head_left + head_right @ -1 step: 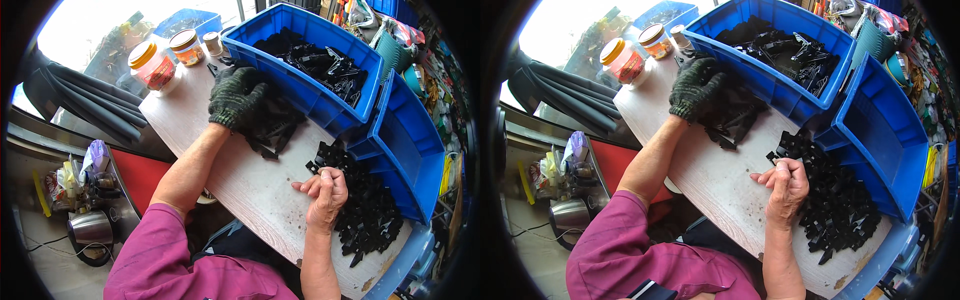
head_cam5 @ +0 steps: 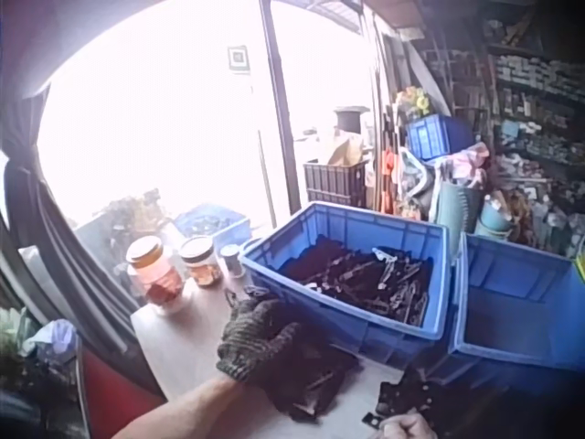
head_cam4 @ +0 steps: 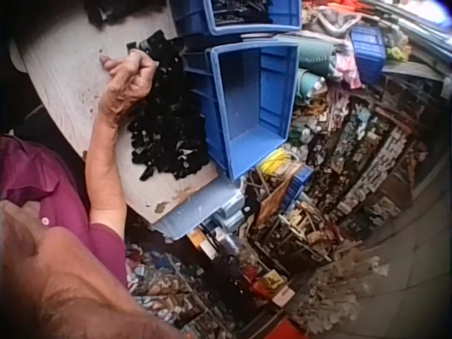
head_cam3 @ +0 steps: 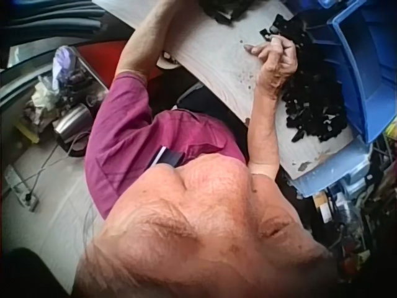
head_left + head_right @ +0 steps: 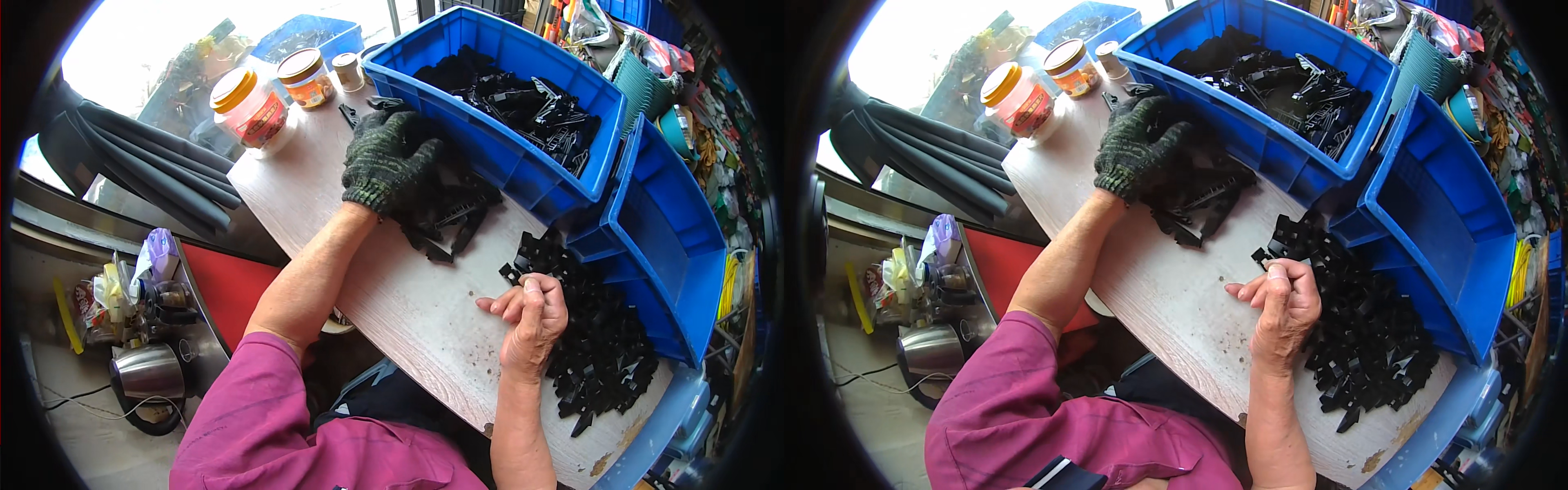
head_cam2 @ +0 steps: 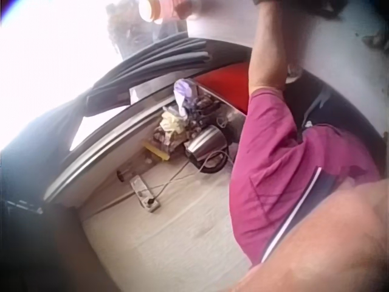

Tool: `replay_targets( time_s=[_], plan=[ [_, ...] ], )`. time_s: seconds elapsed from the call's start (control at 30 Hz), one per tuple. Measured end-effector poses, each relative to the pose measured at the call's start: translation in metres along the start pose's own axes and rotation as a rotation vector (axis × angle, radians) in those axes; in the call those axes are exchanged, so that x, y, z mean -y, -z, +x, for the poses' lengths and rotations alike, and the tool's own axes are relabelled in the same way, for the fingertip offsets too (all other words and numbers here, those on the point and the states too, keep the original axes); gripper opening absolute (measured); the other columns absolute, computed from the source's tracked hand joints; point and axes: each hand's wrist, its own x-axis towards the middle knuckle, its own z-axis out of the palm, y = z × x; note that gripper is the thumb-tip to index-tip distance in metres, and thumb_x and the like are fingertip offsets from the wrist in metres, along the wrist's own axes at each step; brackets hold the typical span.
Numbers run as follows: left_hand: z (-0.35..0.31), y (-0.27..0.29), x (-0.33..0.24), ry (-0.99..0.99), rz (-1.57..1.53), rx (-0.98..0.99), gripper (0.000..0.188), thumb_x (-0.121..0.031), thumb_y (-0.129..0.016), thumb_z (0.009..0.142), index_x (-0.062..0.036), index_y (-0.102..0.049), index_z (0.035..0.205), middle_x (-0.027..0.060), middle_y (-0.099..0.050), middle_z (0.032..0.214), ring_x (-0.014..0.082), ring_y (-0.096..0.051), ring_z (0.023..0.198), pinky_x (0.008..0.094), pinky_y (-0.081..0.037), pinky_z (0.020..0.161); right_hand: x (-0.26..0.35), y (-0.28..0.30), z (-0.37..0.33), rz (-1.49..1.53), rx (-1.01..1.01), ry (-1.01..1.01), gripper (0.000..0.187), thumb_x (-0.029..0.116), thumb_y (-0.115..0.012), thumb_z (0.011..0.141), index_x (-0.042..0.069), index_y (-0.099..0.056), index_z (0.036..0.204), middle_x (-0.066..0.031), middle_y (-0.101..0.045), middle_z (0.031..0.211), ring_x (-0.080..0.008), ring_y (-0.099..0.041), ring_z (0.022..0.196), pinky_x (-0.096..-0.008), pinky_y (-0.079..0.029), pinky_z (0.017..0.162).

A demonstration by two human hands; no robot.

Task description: Sorting and inspecting small black plastic hardware components at a workshop bench.

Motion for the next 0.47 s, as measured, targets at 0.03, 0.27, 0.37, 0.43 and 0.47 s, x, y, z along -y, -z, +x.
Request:
replay_targets(
  time_s=[0.03, 0.27, 0.37, 0.43, 0.47],
  plan=[
    [0.001, 0.005, -0.006, 0.013, 0.024, 0.082, 0.041, -0.042, -0.073, 0.084, -0.0133, -0.072, 0.113, 0.0144, -0.069, 0.111, 0.0382, -0.060, 0.107, 0.0497, -0.046, 0.098, 0.000, 0.000, 0.000, 0.000, 0.002, 0.001, 0.019, 0.016, -0.047, 0.101, 0.001, -0.057, 0.097, -0.0003, -0.043, 0.057, -0.0112, -0.051, 0.055, -0.0417, -0.064, 0.061],
    [0.016, 0.029, 0.012, 0.165, -0.024, 0.082, 0.035, -0.040, -0.070, 0.090, -0.0082, -0.076, 0.102, 0.0148, -0.073, 0.099, 0.0345, -0.066, 0.100, 0.0456, -0.048, 0.093, 0.000, 0.000, 0.000, 0.010, -0.009, -0.006, 0.018, 0.016, -0.048, 0.101, 0.000, -0.056, 0.098, -0.0009, -0.044, 0.058, -0.0111, -0.052, 0.055, -0.0422, -0.064, 0.061],
    [0.026, 0.026, 0.056, 0.102, 0.275, -0.086, 0.037, -0.039, -0.070, 0.091, -0.0090, -0.073, 0.112, 0.0192, -0.071, 0.107, 0.0343, -0.065, 0.105, 0.0449, -0.047, 0.097, 0.000, -0.002, 0.001, 0.012, 0.006, -0.008, 0.018, 0.017, -0.049, 0.101, 0.000, -0.056, 0.098, -0.0011, -0.044, 0.059, -0.0114, -0.052, 0.055, -0.0421, -0.064, 0.061],
    [0.032, 0.021, 0.073, -0.054, 0.376, -0.079, 0.049, -0.041, -0.069, 0.091, -0.0098, -0.065, 0.129, 0.0246, -0.064, 0.125, 0.0349, -0.060, 0.117, 0.0437, -0.043, 0.105, 0.000, -0.003, -0.001, 0.016, 0.009, -0.020, 0.019, 0.018, -0.049, 0.102, 0.000, -0.056, 0.099, -0.0011, -0.044, 0.059, -0.0118, -0.052, 0.056, -0.0416, -0.063, 0.061],
    [0.037, 0.022, 0.069, 0.231, 0.173, 0.206, 0.059, -0.045, -0.067, 0.092, -0.0124, -0.056, 0.141, 0.0262, -0.052, 0.144, 0.0382, -0.039, 0.143, 0.0436, -0.034, 0.116, 0.002, -0.002, 0.000, 0.010, -0.001, -0.027, 0.020, 0.019, -0.049, 0.102, 0.000, -0.056, 0.099, -0.0011, -0.044, 0.059, -0.0121, -0.053, 0.056, -0.0412, -0.063, 0.060]
  ],
)
